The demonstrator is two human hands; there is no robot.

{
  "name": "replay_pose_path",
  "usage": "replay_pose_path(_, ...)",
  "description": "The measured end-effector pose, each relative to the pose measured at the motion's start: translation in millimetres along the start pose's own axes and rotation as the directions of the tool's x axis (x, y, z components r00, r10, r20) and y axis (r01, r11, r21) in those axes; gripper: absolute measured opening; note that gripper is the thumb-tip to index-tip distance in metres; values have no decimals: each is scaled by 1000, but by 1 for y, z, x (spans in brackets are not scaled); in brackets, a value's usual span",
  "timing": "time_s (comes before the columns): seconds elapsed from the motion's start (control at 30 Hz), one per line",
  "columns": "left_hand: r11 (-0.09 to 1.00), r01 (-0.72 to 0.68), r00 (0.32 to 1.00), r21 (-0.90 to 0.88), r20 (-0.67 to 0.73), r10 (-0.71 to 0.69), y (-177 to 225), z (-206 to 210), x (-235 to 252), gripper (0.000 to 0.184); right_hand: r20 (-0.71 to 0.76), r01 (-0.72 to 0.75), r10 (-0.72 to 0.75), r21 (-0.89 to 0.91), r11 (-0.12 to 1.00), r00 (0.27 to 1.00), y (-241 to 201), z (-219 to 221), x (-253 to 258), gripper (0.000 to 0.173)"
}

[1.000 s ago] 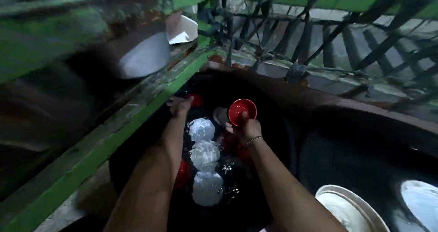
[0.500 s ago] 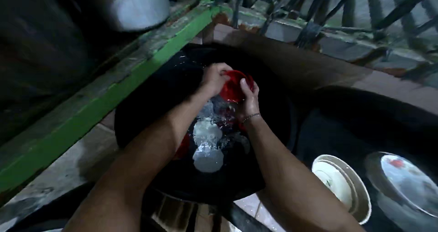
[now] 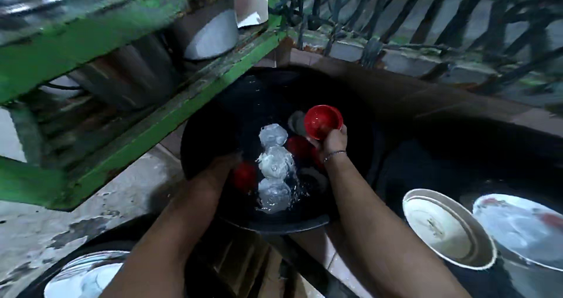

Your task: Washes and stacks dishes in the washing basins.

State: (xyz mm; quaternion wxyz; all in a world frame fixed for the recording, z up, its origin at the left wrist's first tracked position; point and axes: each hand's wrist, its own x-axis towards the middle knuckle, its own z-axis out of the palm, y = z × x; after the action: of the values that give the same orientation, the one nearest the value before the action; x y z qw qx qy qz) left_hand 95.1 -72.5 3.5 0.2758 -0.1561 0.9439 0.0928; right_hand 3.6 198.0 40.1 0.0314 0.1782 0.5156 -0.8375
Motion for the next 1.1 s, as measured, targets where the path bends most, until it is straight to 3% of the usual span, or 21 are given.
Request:
replay_pose_path(0.07, 986, -91, 993, 137, -59, 100, 13, -8, -5, 33, 24, 97, -95, -93, 991, 995, 1, -3, -2, 53)
replay_pose_path(0.13, 955, -201, 962, 216, -141, 234, 20, -22, -18, 26, 94, 254, -239, -231, 939, 967, 2, -13, 0, 59)
replay_pose_path(0.23, 923, -317, 904, 219, -223, 364, 33, -53, -36, 40, 164, 389, -355, -294, 873, 920, 0, -21, 1, 63)
replay_pose_path(0.33, 914, -399, 824, 75, -407, 394, 61, -72, -46, 34, 195, 391, -350, -243, 888, 916, 3, -19, 2, 75)
replay_pose_path(0.5, 878, -479, 745, 3, -529, 408, 95, -68, -26, 32, 173, 360, -327, -222, 906, 929, 4, -20, -1, 75)
replay_pose_path(0.57, 876, -477, 741, -65, -565, 362, 112, -74, -30, 32, 138, 338, -315, -196, 921, 939, 3, -22, 1, 77)
replay_pose_path(0.7, 850, -472, 812, -232, -491, 317, 168, -94, -51, 36, 236, 172, -169, 8, 985, 957, -5, -18, -4, 82)
replay_pose_path(0.73, 807, -508, 815, -302, -473, 335, 180, -97, -51, 39, 259, 148, -155, 49, 988, 953, -9, -18, -4, 82)
replay_pose_path(0.8, 621, -559, 825, -549, -443, 351, 193, -100, -43, 51, 199, 116, -136, 111, 987, 970, -18, -18, 1, 77)
replay_pose_path(0.83, 525, -527, 850, -668, -418, 321, 194, -100, -37, 55, 148, 108, -123, 103, 989, 981, -26, -21, 3, 71)
replay_pose_path(0.87, 511, -471, 882, -719, -381, 277, 190, -98, -30, 55, 103, 112, -120, 79, 991, 987, -34, -27, 7, 65)
replay_pose_path(0.93, 687, -382, 923, -618, -300, 243, 178, -82, -7, 45, 51, 130, -132, 42, 991, 990, -49, -40, 14, 54)
replay_pose_path(1.0, 836, -367, 930, -408, -174, 323, 177, -54, 18, 37, 24, 132, -133, 26, 991, 991, -62, -50, 18, 52)
replay_pose_path(1.1, 892, -416, 909, -180, -70, 410, 201, -13, 33, 50, 15, 142, -142, -21, 990, 990, -66, -58, 21, 54)
